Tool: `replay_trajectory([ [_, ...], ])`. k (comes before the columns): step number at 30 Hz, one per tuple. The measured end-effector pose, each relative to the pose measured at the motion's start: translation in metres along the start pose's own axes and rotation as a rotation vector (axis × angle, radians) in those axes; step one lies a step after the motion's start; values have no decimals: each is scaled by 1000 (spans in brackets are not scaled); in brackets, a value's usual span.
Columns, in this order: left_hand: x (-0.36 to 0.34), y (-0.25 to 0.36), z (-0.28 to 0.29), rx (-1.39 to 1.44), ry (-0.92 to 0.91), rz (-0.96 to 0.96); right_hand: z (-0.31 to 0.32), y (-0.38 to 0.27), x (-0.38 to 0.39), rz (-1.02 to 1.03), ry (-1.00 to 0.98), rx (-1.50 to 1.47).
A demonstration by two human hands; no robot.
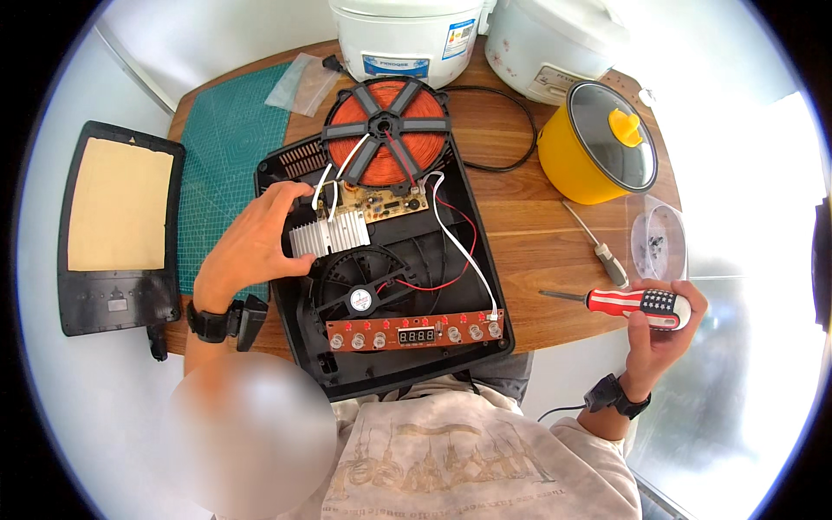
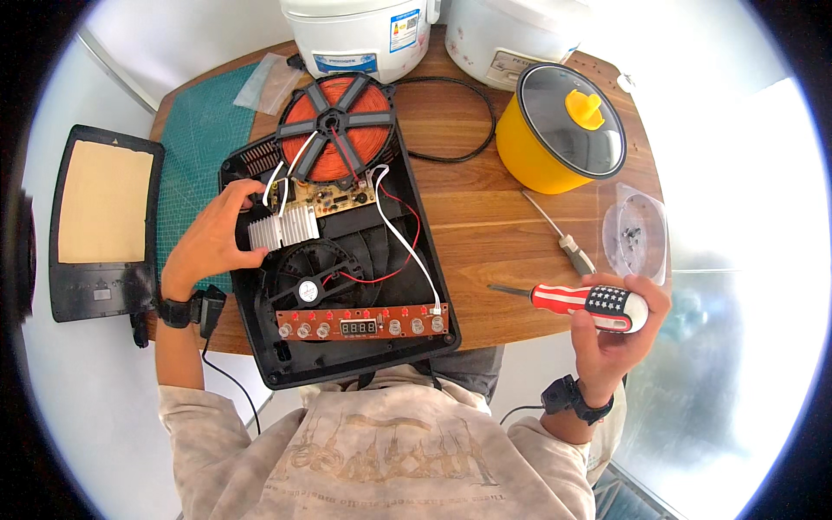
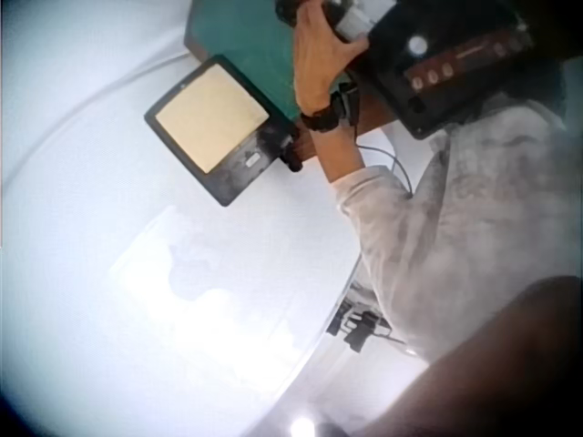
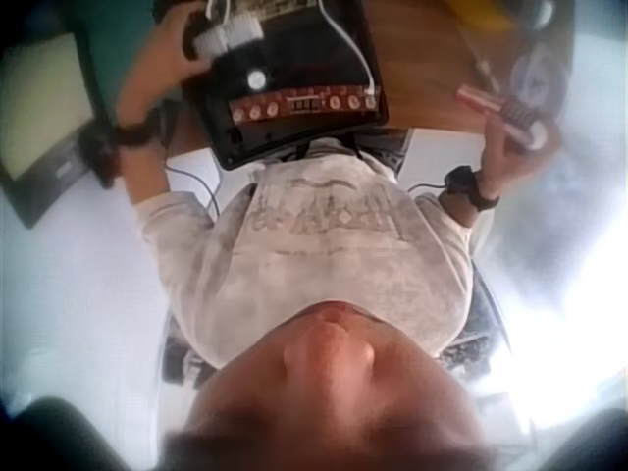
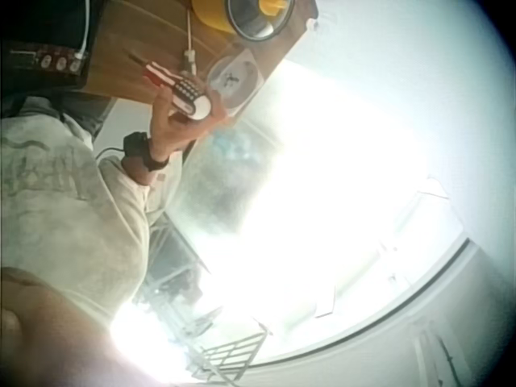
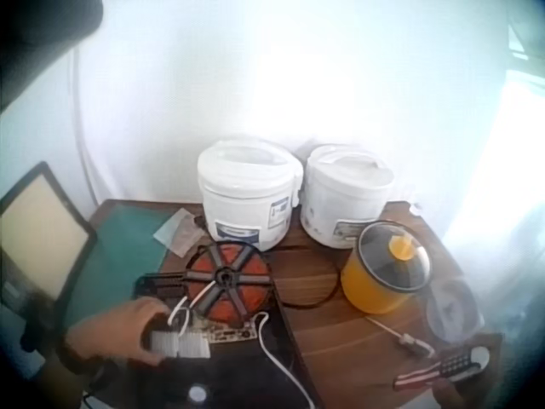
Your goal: The person is repairing an electronic device, likely a heater, by manipulating internal components and wiring. They use a screwdriver to adjust parts on the circuit board and handle wires connected to a large orange coil.
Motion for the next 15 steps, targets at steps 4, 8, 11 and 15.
replay_trajectory([
  [4,2,1,1,81,-59,44,3,0,0,5,-17,29],
  [8,0,-3,-1,109,-86,-3,3,-1,2,-8,-8,13],
  [11,0,-2,0,122,-136,43,6,0,4,5,-18,7],
  [15,0,-10,-5,164,-133,31,10,2,8,-5,-8,22],
])
Point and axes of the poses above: each hand's wrist, its own x-axis away from the middle knuckle, its own z-axis out of the back of the hand, y = z × x, the point moved 7 cm from there along -x, towards the middle knuckle, and after that the axes turned 10 degrees about -x, right-handed, at the moved point
